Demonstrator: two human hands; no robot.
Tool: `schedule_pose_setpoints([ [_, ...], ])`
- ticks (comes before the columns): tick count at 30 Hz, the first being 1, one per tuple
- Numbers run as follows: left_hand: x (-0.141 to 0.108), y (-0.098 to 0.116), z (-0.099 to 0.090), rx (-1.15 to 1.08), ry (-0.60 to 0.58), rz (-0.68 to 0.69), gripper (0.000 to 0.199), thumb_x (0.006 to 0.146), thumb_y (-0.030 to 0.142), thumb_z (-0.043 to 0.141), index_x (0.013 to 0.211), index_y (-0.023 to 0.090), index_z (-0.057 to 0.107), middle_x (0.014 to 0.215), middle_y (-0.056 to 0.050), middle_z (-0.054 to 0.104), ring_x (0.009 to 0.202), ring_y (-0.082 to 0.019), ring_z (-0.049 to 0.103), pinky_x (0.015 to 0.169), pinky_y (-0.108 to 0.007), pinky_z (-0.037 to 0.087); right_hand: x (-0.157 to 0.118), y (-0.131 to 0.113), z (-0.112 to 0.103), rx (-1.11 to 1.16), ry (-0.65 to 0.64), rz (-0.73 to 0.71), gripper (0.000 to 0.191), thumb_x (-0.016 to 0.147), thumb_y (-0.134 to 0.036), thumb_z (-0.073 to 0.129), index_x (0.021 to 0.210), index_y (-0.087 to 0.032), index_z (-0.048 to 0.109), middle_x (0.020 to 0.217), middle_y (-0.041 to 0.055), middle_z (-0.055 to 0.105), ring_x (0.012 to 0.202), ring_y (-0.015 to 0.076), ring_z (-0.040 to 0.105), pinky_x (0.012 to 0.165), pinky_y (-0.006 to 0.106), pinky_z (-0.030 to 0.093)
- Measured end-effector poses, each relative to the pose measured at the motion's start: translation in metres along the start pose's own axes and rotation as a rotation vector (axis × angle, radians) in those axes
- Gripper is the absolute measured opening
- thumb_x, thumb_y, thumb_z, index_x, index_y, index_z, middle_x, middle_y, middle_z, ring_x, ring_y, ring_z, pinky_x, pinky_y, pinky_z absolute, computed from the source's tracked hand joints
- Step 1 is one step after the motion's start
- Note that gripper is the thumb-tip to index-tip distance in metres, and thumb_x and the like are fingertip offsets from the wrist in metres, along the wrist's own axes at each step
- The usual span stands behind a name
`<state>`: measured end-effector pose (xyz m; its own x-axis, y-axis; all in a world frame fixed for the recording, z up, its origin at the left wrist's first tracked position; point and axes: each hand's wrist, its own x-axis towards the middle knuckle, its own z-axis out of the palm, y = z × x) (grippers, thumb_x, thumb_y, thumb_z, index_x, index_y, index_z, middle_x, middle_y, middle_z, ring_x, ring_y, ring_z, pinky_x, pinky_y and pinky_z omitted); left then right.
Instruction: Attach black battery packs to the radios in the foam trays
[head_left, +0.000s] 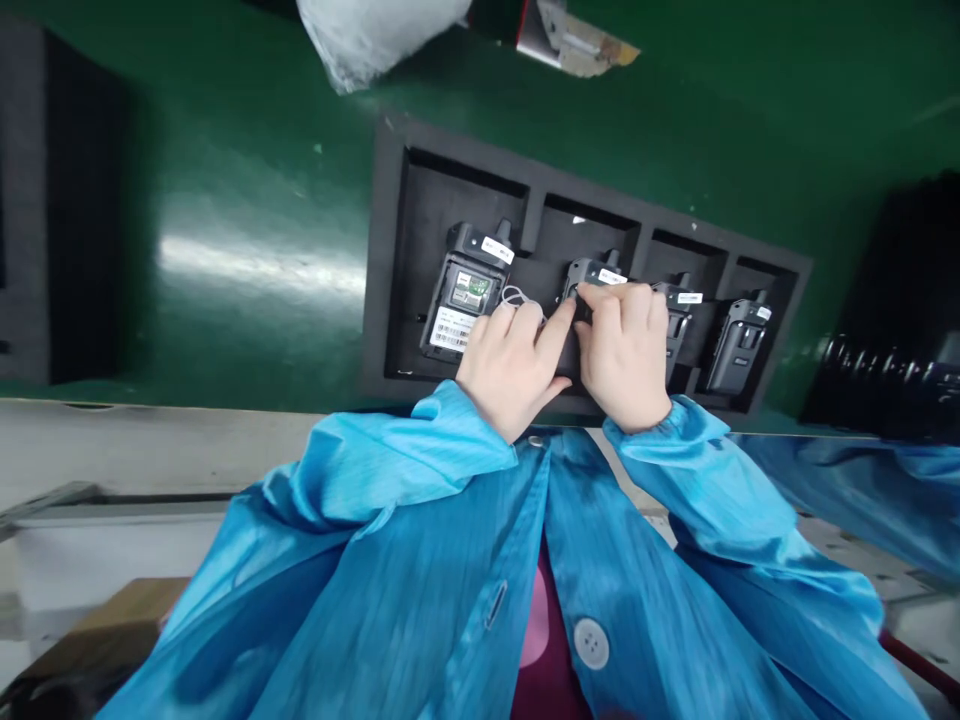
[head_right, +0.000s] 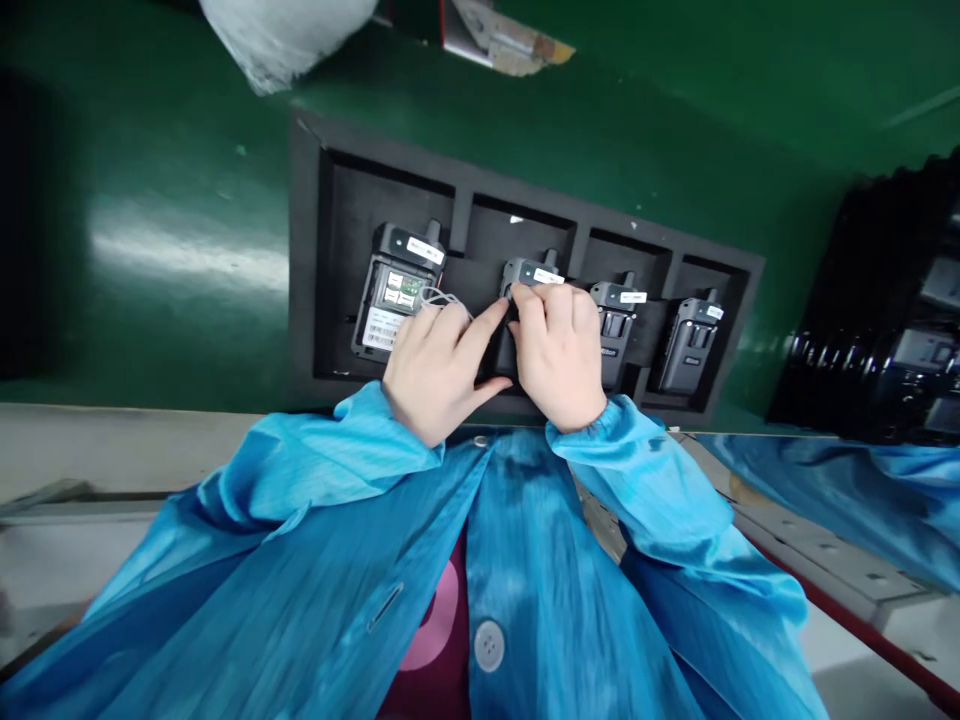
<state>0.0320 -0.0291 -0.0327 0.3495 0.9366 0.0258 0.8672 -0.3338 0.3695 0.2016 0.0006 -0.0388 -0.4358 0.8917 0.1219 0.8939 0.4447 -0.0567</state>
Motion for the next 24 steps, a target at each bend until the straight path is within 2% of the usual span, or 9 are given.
schedule_pose_setpoints([
  [2, 0.004, 0.001, -0.003, 0.026, -0.049, 0.01, 0.089, 0.077, 0.051, 0.078, 0.15, 0.018, 0.039, 0.112, -0.01, 0.056, 0.102, -0.028, 0.051, 0.081, -0.039, 0.04, 0.001, 0.005, -0.003, 0.1, 0.003, -0.019, 0.038, 0.101, -0.027, 0.041, 0.134, -0.011, 0.05, 0.121, 0.0162, 0.054, 0.113, 0.0297, 0.048, 0.104, 0.05, 0.04],
  [4, 0.006, 0.001, -0.005, 0.06, -0.093, 0.011, 0.092, 0.077, 0.054, 0.077, 0.152, 0.019, 0.037, 0.111, -0.01, 0.056, 0.102, -0.028, 0.051, 0.081, -0.039, 0.041, -0.001, 0.011, -0.009, 0.249, 0.022, -0.024, 0.047, 0.1, -0.027, 0.043, 0.144, -0.011, 0.04, 0.127, 0.0144, 0.054, 0.12, 0.0272, 0.048, 0.115, 0.052, 0.032],
  [6, 0.008, 0.002, -0.008, 0.099, -0.119, 0.016, 0.092, 0.077, 0.055, 0.076, 0.153, 0.021, 0.036, 0.109, -0.009, 0.056, 0.102, -0.028, 0.052, 0.082, -0.04, 0.041, -0.008, 0.015, -0.018, 0.349, 0.076, 0.029, 0.051, 0.1, -0.027, 0.043, 0.148, -0.012, 0.035, 0.133, 0.0132, 0.053, 0.126, 0.0253, 0.048, 0.121, 0.053, 0.024],
  [9, 0.008, 0.003, -0.011, 0.168, -0.132, 0.043, 0.09, 0.079, 0.054, 0.075, 0.153, 0.02, 0.036, 0.108, -0.01, 0.057, 0.101, -0.029, 0.053, 0.08, -0.04, 0.041, -0.028, 0.013, -0.029, 0.308, 0.165, 0.148, 0.037, 0.1, -0.022, 0.041, 0.135, -0.02, 0.054, 0.133, 0.0062, 0.057, 0.128, 0.0236, 0.047, 0.123, 0.053, 0.019],
  [11, 0.008, 0.004, -0.012, 0.219, -0.123, 0.068, 0.088, 0.08, 0.051, 0.075, 0.152, 0.018, 0.038, 0.106, -0.011, 0.059, 0.098, -0.03, 0.054, 0.079, -0.04, 0.041, -0.043, 0.006, -0.031, 0.233, 0.14, 0.164, 0.035, 0.1, -0.018, 0.041, 0.129, -0.024, 0.061, 0.132, 0.0011, 0.06, 0.13, 0.0231, 0.046, 0.122, 0.054, 0.017],
  [16, 0.011, -0.003, -0.008, 0.316, -0.051, 0.178, 0.084, 0.078, 0.054, 0.075, 0.144, 0.01, 0.049, 0.096, -0.011, 0.063, 0.089, -0.029, 0.056, 0.073, -0.04, 0.04, -0.058, -0.009, -0.027, 0.151, -0.047, 0.137, 0.044, 0.102, -0.017, 0.042, 0.145, -0.02, 0.05, 0.148, 0.0025, 0.048, 0.139, 0.0262, 0.036, 0.121, 0.06, 0.016],
  [21, 0.015, -0.008, -0.01, 0.373, -0.04, 0.265, 0.083, 0.079, 0.065, 0.069, 0.138, 0.007, 0.054, 0.087, -0.009, 0.064, 0.081, -0.027, 0.057, 0.072, -0.038, 0.04, -0.055, 0.0, -0.019, 0.279, 0.014, 0.1, 0.04, 0.103, -0.016, 0.036, 0.138, -0.015, 0.056, 0.143, 0.0051, 0.053, 0.137, 0.0264, 0.039, 0.121, 0.063, 0.015],
  [24, 0.015, -0.002, -0.013, 0.465, -0.064, 0.247, 0.088, 0.077, 0.071, 0.067, 0.137, 0.007, 0.054, 0.086, -0.009, 0.065, 0.08, -0.027, 0.059, 0.069, -0.037, 0.039, -0.061, 0.011, -0.017, 0.474, 0.111, 0.127, 0.038, 0.102, -0.014, 0.038, 0.132, -0.02, 0.061, 0.137, 0.0003, 0.058, 0.137, 0.0244, 0.041, 0.123, 0.062, 0.013],
])
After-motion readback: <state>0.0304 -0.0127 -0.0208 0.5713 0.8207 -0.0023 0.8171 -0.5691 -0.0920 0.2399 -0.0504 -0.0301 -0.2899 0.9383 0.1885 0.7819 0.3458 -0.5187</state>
